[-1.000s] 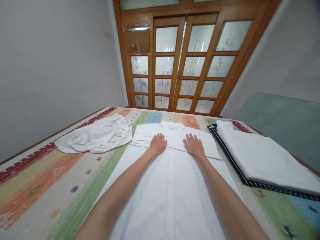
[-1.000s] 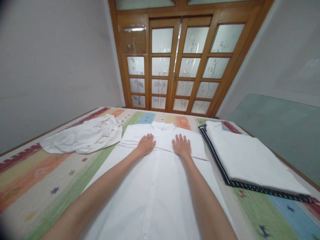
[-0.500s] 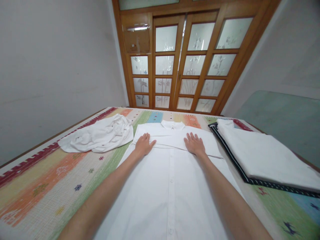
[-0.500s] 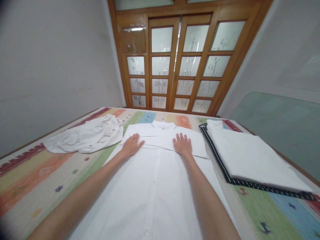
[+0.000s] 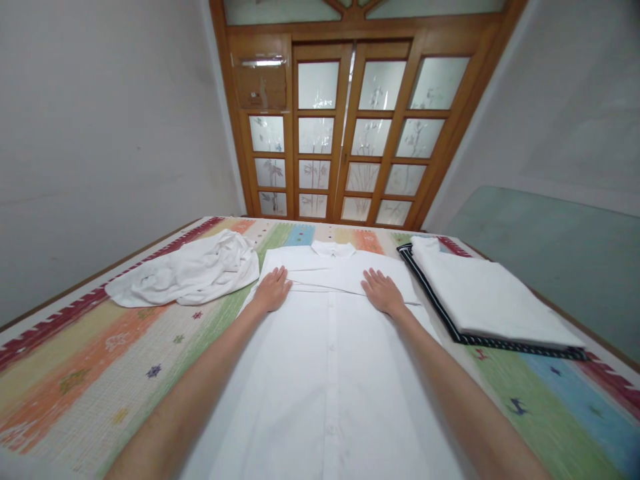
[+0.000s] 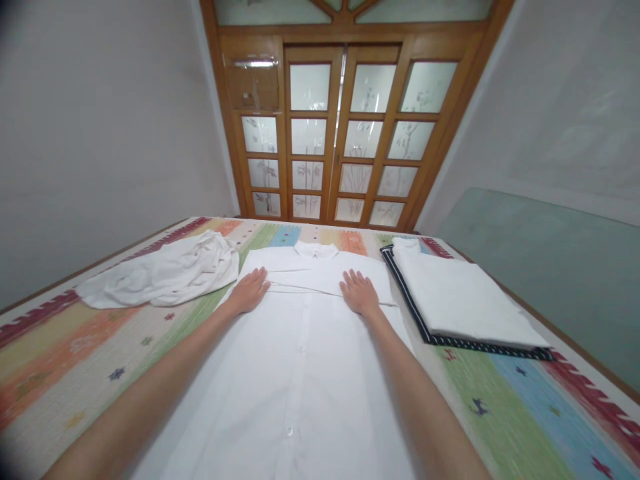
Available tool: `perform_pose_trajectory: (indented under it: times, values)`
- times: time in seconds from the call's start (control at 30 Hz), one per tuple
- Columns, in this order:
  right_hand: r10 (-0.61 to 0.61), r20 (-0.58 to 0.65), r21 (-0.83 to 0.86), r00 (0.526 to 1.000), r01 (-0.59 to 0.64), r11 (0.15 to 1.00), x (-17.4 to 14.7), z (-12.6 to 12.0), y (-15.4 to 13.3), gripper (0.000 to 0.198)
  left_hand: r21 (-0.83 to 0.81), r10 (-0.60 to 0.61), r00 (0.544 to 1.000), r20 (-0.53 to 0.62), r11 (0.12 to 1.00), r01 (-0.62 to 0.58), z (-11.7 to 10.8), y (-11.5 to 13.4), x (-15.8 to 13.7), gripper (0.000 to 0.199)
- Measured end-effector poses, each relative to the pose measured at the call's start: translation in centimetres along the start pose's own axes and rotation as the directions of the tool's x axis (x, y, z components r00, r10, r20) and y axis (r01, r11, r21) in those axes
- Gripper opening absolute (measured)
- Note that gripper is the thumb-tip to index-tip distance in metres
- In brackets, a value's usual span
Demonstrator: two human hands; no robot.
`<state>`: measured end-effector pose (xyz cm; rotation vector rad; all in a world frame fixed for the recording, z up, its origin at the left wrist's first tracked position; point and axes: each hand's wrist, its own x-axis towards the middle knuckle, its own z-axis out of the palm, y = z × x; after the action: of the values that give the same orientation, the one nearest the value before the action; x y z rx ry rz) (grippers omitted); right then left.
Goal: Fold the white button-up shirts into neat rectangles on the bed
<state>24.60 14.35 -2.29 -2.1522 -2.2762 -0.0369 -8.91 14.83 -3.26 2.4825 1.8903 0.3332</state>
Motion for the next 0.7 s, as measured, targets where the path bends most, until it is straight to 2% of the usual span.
perform_pose_trajectory:
  times: [0.1,0.2,0.4,0.57,0.7]
  values:
    - [-0.033,-0.023,-0.011,0.999,0.033,0.999,-1.8,0.4,0.7,0.057,0.018,0.053,0.999,-0.011,0.998,-0.053,-0.1,-0.3,-2.0,0.057]
    - [-0.117,-0.057,-0.014,0.991,0.117,0.993,-4.2,1.0,1.5,0.056,0.031,0.108,0.994,0.011,0.994,-0.108,-0.4,-0.6,-4.5,0.061]
    - [-0.357,-0.145,-0.005,0.923,0.360,0.933,-11.0,2.2,3.5,0.060,0.039,0.168,0.985,0.045,0.985,-0.169,-1.3,-1.2,-9.8,0.070]
    - [-0.427,-0.167,0.022,0.889,0.437,0.899,-17.2,2.0,4.8,0.064,0.030,0.190,0.982,0.021,0.981,-0.191,-2.0,-1.6,-14.5,0.073]
    - [-0.429,-0.202,0.041,0.881,0.445,0.895,-21.4,2.1,5.5,0.064,-0.023,0.170,0.985,0.033,0.985,-0.169,-2.8,-1.8,-18.0,0.073]
